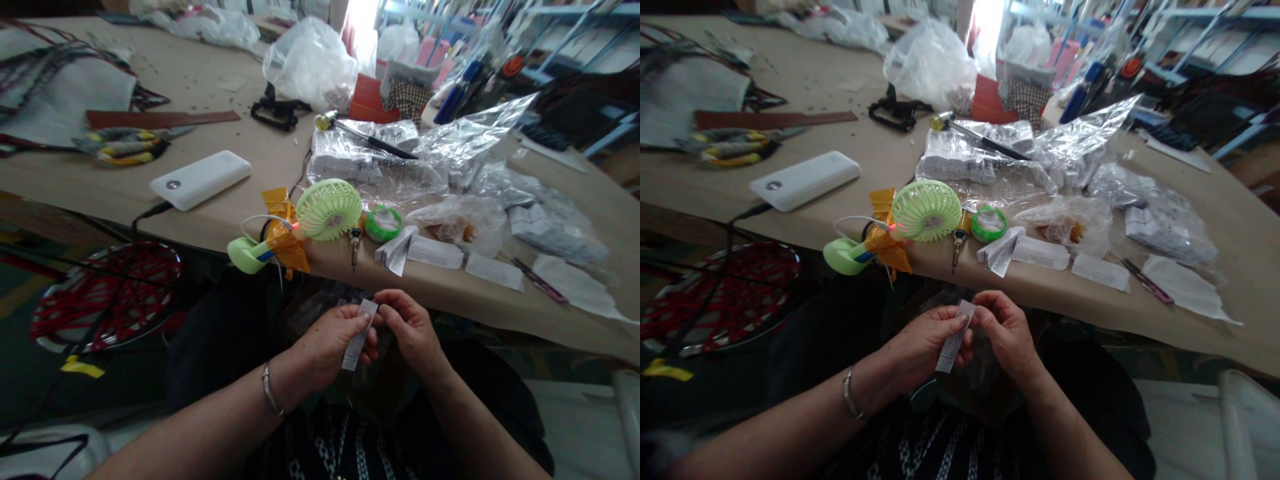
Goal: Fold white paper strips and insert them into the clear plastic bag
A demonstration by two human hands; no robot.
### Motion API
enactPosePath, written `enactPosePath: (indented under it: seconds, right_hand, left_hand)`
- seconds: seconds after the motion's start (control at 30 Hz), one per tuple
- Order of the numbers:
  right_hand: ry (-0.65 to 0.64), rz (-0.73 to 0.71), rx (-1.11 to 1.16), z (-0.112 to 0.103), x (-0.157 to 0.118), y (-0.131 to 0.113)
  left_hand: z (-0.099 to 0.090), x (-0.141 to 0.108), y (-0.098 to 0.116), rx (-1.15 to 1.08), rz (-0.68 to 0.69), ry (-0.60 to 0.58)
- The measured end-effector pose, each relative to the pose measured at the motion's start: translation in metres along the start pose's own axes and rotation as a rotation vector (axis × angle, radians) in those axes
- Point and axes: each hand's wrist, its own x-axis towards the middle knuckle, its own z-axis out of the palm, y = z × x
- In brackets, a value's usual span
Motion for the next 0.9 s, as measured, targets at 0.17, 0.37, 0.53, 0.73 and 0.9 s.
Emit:
enactPosePath:
  seconds: [0.17,0.37,0.53,0.73,0.9]
  right_hand:
    - [-0.029,0.181,0.191,0.010,0.008,-0.002]
    - [-0.016,0.171,0.195,0.018,0.015,-0.006]
    - [-0.021,0.124,0.131,0.024,0.024,-0.015]
    - [0.050,-0.009,-0.103,0.028,0.035,-0.022]
    - [0.074,-0.090,-0.193,0.032,0.039,-0.023]
  left_hand:
    - [-0.002,-0.001,-0.003,0.051,0.088,0.032]
    - [-0.005,0.001,-0.003,0.161,0.170,0.081]
    - [-0.013,0.002,0.006,0.432,0.393,0.224]
    - [-0.018,0.002,0.021,0.635,0.559,0.387]
    - [-0.020,0.005,0.028,0.744,0.676,0.400]
